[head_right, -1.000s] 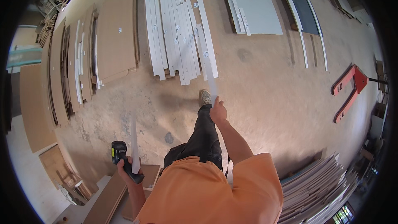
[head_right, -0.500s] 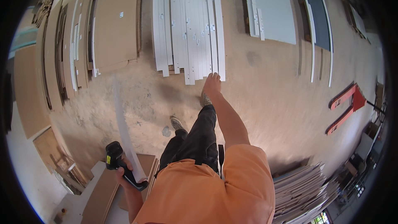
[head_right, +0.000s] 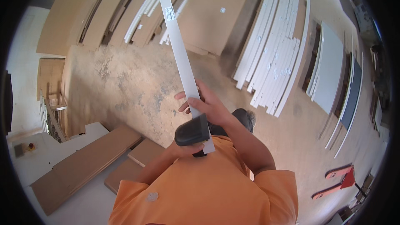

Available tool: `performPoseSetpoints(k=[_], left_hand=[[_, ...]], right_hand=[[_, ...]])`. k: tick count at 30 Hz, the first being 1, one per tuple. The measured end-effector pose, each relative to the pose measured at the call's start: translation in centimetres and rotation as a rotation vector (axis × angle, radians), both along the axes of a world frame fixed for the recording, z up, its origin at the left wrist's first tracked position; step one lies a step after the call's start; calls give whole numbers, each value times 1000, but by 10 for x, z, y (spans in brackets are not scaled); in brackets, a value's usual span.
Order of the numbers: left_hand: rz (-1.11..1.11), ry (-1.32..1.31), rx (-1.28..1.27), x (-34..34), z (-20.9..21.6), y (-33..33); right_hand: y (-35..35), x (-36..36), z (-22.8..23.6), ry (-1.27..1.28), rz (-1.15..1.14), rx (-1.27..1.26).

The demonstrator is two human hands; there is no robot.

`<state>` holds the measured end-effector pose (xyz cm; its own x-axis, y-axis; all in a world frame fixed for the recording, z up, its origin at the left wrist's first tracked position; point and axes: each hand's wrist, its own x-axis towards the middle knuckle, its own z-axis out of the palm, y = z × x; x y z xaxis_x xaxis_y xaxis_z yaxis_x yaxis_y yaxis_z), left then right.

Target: The person repeatedly picks up white wooden planks from a stack, scans them with a handheld barcode scanner, and places them on a black worktable. The person continues this process for multiple planks throughout the clip.

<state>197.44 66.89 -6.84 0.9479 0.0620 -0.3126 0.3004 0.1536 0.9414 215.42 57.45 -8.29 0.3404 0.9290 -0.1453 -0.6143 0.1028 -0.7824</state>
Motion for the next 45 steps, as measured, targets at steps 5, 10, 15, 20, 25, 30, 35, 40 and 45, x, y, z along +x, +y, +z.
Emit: performPoseSetpoints(k=[5, 10, 15, 20, 25, 30, 35, 40, 45], left_hand=[[-14, -155, 38, 0, 7, 84], [-18, -226, 186, -7, -4, 152], [48, -209, 232, -5, -10, 233], [137, -83, 204, 11, -6, 331], [201, -69, 291, 30, 5, 429], [427, 108, 188, 39, -1, 502], [396, 240, 267, 30, -23, 575], [258, 306, 266, 20, -50, 671], [165, 490, 229, 44, -78, 764]], right_hand=[[94, -17, 37, -92, -6, 39], [172, -19, 29, -110, 81, 23], [270, -15, 16, -98, 159, 16], [384, 4, 1, -92, 250, 7], [497, 23, -1, -91, 332, 9], [595, 38, -42, -34, 417, -121], [606, 50, -121, -701, 409, -679], [582, 55, -171, -501, 366, -1111], [568, 60, -187, -489, 186, -1363]])
